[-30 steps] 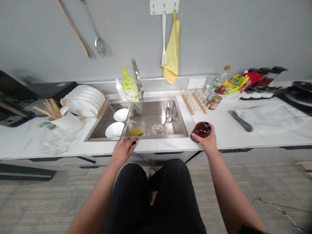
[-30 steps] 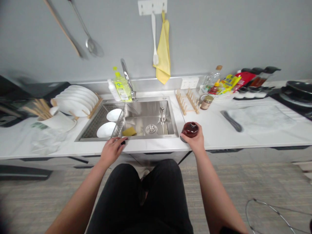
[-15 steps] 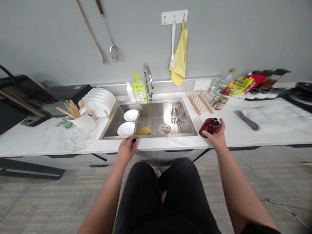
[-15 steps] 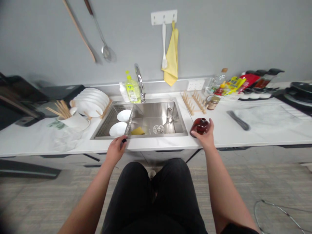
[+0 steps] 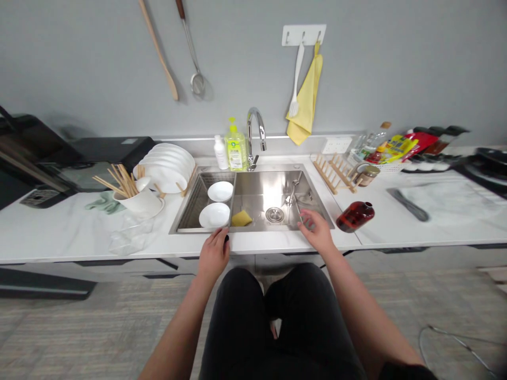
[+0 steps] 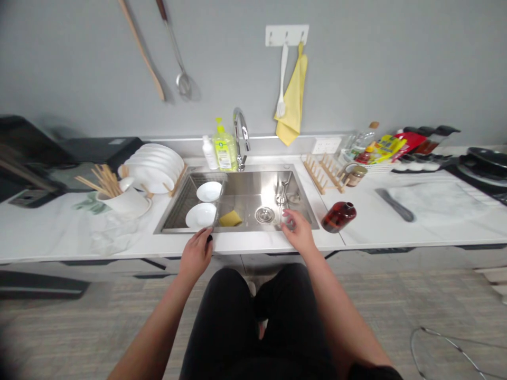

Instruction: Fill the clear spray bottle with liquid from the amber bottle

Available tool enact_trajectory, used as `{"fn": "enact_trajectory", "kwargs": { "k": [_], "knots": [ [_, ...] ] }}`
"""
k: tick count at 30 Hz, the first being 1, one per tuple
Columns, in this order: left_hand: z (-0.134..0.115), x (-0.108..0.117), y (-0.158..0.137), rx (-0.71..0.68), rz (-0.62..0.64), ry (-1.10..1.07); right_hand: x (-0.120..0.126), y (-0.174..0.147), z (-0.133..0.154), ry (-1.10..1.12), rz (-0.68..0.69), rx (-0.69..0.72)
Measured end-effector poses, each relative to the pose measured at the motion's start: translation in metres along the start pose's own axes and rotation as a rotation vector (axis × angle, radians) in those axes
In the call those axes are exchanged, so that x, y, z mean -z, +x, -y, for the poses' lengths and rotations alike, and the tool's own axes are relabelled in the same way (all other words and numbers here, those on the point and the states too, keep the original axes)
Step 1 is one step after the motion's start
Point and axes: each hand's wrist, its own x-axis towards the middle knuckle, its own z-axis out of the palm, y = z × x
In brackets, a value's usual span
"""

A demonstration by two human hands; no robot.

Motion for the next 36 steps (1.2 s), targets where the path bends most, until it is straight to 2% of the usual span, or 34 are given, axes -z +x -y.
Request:
{"fn": "enact_trajectory", "kwargs": {
  "k": [3,6,8,11,13,15,19,22,24,27,30,33,36],
  "knots": [
    [-0.004,0.009,-0.001,-0.013,0.011,-0.035,-0.019,0.010,-0.011,0.143,0.067,-0.108],
    [0.002,0.036,-0.004,0.009,-0.053,-0.035,-0.020,0.011,-0.025,0.226,0.086,-0.159],
    [0.016,0.066,-0.007,0.088,-0.202,0.025,-0.016,0.010,-0.033,0.275,0.081,-0.164],
    [0.050,0.121,-0.010,0.287,-0.492,0.184,-0.014,0.008,-0.039,0.294,0.092,-0.168],
    [0.073,0.151,-0.010,0.429,-0.596,0.295,-0.016,0.008,-0.039,0.276,0.125,-0.165],
    [0.094,0.169,-0.008,0.563,-0.638,0.369,-0.018,0.008,-0.038,0.265,0.153,-0.159],
    [0.117,0.175,-0.003,0.818,-0.605,0.354,-0.020,0.006,-0.034,0.266,0.143,-0.151],
    [0.123,0.174,-0.004,1.025,-0.562,0.268,-0.019,0.003,-0.029,0.265,0.137,-0.148],
    [0.121,0.176,-0.005,1.093,-0.553,0.264,-0.018,0.003,-0.026,0.259,0.151,-0.136],
    [0.104,0.175,-0.007,1.033,-0.595,0.324,-0.016,0.004,-0.024,0.251,0.170,-0.124],
    [0.062,0.157,-0.004,0.843,-0.632,0.273,-0.016,0.002,-0.022,0.252,0.169,-0.119],
    [0.001,0.121,0.005,0.634,-0.520,0.060,-0.018,-0.004,-0.010,0.250,0.164,-0.057],
    [-0.064,0.077,0.018,0.375,-0.338,-0.151,-0.020,-0.017,0.016,0.289,0.251,0.048]
  ]
}}
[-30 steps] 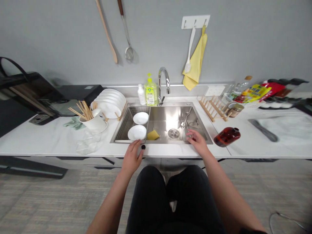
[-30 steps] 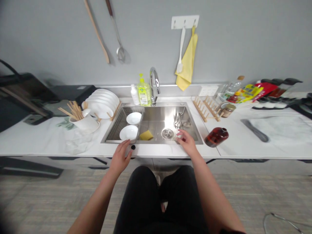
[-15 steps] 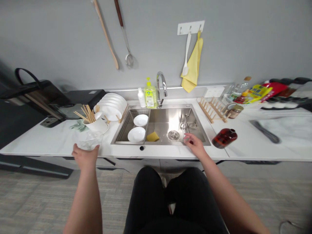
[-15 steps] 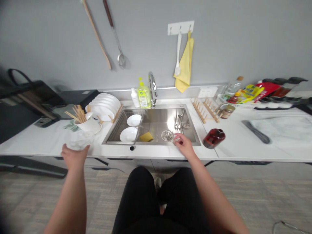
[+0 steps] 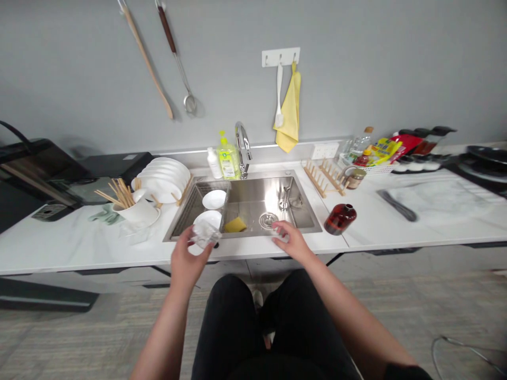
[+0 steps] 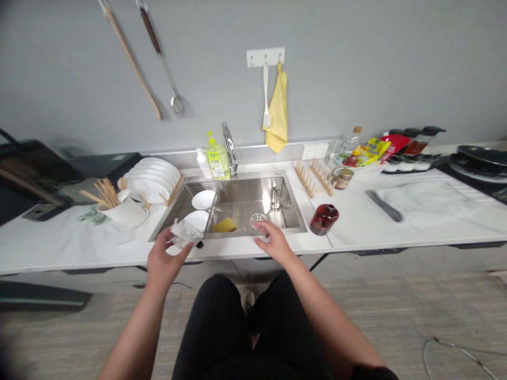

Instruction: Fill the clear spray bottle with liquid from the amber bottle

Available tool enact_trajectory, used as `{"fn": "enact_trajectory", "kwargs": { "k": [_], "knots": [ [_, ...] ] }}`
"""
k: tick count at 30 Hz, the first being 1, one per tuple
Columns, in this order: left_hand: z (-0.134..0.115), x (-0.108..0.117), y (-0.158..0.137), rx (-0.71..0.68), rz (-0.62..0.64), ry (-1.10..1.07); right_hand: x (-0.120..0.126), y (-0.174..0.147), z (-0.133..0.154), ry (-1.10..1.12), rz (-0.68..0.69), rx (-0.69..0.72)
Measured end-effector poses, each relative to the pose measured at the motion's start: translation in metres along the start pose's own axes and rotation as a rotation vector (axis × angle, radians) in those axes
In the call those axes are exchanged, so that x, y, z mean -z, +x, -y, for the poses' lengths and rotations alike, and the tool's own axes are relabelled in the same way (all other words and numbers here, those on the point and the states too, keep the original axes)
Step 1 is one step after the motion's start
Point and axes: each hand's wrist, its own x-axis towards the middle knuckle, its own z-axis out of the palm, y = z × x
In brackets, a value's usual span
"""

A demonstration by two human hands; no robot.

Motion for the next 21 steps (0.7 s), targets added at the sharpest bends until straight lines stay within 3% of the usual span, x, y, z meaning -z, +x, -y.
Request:
{"fn": "enact_trajectory", "kwargs": {
  "k": [4,7,9,14,21],
  "knots": [
    [-0.056,-0.053,-0.031,-0.205,0.339,-0.251,-0.012,-0.017,0.037,0.180,0.225,0.010],
    [-0.080,-0.070,-0.046,-0.331,0.526,-0.370,-0.010,-0.029,0.050,0.345,0.323,-0.065],
    [-0.087,-0.073,-0.051,-0.391,0.596,-0.446,-0.005,-0.036,0.051,0.417,0.312,-0.110],
    [-0.089,-0.075,-0.047,-0.320,0.703,-0.689,-0.001,-0.045,0.049,0.447,0.220,-0.142],
    [-0.095,-0.084,-0.040,-0.244,0.663,-0.680,-0.017,-0.044,0.054,0.495,0.190,-0.203]
  ]
}}
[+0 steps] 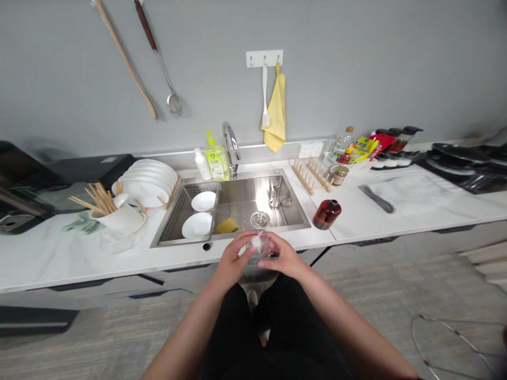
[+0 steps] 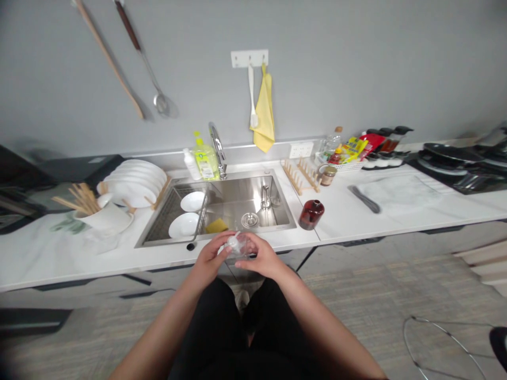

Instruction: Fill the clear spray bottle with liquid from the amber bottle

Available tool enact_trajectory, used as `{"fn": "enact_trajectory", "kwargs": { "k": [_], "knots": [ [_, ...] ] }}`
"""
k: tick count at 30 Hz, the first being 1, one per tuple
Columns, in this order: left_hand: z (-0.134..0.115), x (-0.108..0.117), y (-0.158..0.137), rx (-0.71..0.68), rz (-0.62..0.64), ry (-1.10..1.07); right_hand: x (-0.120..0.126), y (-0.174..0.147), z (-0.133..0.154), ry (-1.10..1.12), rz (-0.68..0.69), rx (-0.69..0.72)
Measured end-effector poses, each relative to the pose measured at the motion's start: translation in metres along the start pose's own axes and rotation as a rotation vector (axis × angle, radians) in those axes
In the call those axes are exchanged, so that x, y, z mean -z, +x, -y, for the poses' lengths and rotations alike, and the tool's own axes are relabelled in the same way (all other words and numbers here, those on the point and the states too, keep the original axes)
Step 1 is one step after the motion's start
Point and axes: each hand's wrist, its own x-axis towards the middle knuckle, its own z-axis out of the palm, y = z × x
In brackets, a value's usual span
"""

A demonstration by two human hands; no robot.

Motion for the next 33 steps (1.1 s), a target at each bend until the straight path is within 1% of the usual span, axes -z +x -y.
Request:
{"fn": "enact_trajectory", "kwargs": {
  "k": [4,7,9,12,14,16,21,23,26,29,31,33],
  "knots": [
    [0.004,-0.008,-0.005,0.074,-0.080,0.009,-0.004,-0.005,0.008,-0.016,0.001,-0.032],
    [0.008,-0.010,-0.011,0.124,-0.108,0.018,-0.007,-0.010,0.017,-0.048,0.026,-0.037],
    [0.010,-0.008,-0.012,0.105,-0.090,0.000,-0.009,-0.011,0.020,-0.066,0.016,-0.036],
    [0.012,0.001,-0.012,0.020,0.001,-0.076,-0.011,-0.007,0.017,-0.079,-0.016,-0.039],
    [0.014,0.005,-0.013,-0.019,0.025,-0.114,-0.011,-0.005,0.014,-0.081,-0.027,-0.037],
    [0.019,0.004,-0.016,-0.016,-0.004,-0.123,-0.013,-0.004,0.011,-0.078,-0.033,-0.028],
    [0.030,-0.012,-0.035,0.101,-0.123,-0.172,-0.019,-0.013,0.016,-0.096,0.022,-0.010],
    [0.030,-0.016,-0.044,0.123,-0.142,-0.191,-0.021,-0.017,0.019,-0.121,0.039,-0.013],
    [0.023,-0.013,-0.055,0.097,-0.093,-0.181,-0.023,-0.023,0.019,-0.135,0.051,-0.020],
    [0.016,-0.007,-0.060,0.071,-0.029,-0.143,-0.023,-0.028,0.014,-0.139,0.046,-0.017],
    [0.015,-0.005,-0.059,0.090,-0.026,-0.127,-0.025,-0.032,0.012,-0.154,0.037,-0.022],
    [0.017,-0.006,-0.058,0.145,-0.045,-0.128,-0.027,-0.035,0.011,-0.192,0.022,-0.028]
  ]
}}
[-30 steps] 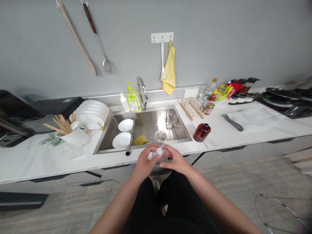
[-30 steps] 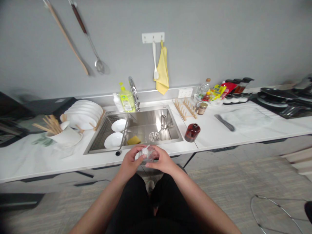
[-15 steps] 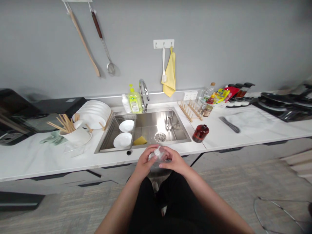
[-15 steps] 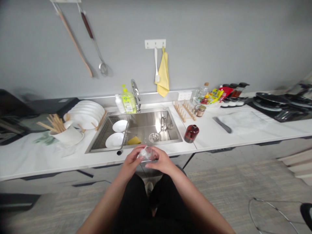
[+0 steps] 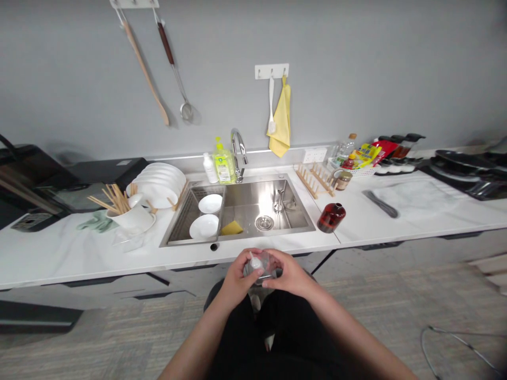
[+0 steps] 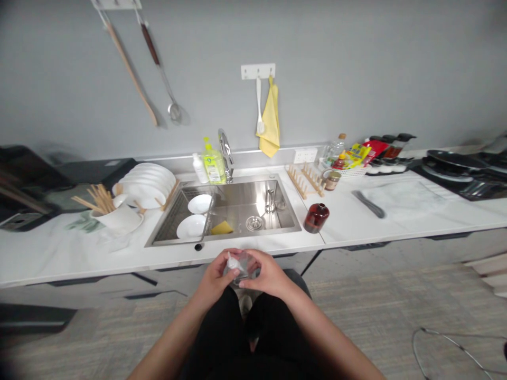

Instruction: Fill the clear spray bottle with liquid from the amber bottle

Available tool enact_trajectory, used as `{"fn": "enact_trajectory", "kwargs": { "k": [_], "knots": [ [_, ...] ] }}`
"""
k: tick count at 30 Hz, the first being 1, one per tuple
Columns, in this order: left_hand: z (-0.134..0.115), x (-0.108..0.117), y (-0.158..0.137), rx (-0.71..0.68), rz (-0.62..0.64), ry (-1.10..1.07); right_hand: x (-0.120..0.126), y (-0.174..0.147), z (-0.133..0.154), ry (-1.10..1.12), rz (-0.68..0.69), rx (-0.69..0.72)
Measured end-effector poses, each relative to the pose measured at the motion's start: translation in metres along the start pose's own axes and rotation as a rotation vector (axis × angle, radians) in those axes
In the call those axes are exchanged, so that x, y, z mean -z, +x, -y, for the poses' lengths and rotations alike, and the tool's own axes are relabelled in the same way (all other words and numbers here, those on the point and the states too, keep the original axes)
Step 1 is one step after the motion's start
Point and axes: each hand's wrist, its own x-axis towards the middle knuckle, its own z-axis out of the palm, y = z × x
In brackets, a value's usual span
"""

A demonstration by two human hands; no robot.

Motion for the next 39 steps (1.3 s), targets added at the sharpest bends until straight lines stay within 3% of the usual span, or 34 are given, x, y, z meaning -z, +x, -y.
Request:
{"fn": "enact_trajectory", "kwargs": {
  "k": [4,9,17,22,25,30,34,39],
  "knots": [
    [0.002,-0.003,0.001,0.076,-0.018,-0.003,-0.006,-0.007,0.001,-0.041,-0.031,-0.020],
    [-0.008,0.002,-0.002,-0.010,0.040,0.000,-0.005,-0.008,0.001,-0.023,-0.063,-0.062],
    [-0.020,0.007,0.014,-0.048,-0.070,0.359,-0.004,-0.004,-0.004,-0.052,-0.059,-0.056],
    [-0.043,0.014,0.014,-0.243,0.129,0.547,-0.005,-0.004,-0.004,-0.099,-0.064,-0.017],
    [-0.055,0.018,0.015,-0.232,0.222,0.662,-0.004,-0.003,-0.004,-0.124,-0.075,-0.021],
    [-0.065,0.016,0.016,-0.214,0.222,0.908,-0.006,-0.001,0.000,-0.153,-0.075,-0.026],
    [-0.069,0.011,0.013,-0.218,0.284,0.934,-0.007,0.000,0.007,-0.212,-0.071,-0.021],
    [-0.067,0.011,0.013,-0.192,0.223,1.004,-0.007,0.000,0.006,-0.204,-0.084,-0.008]
  ]
}}
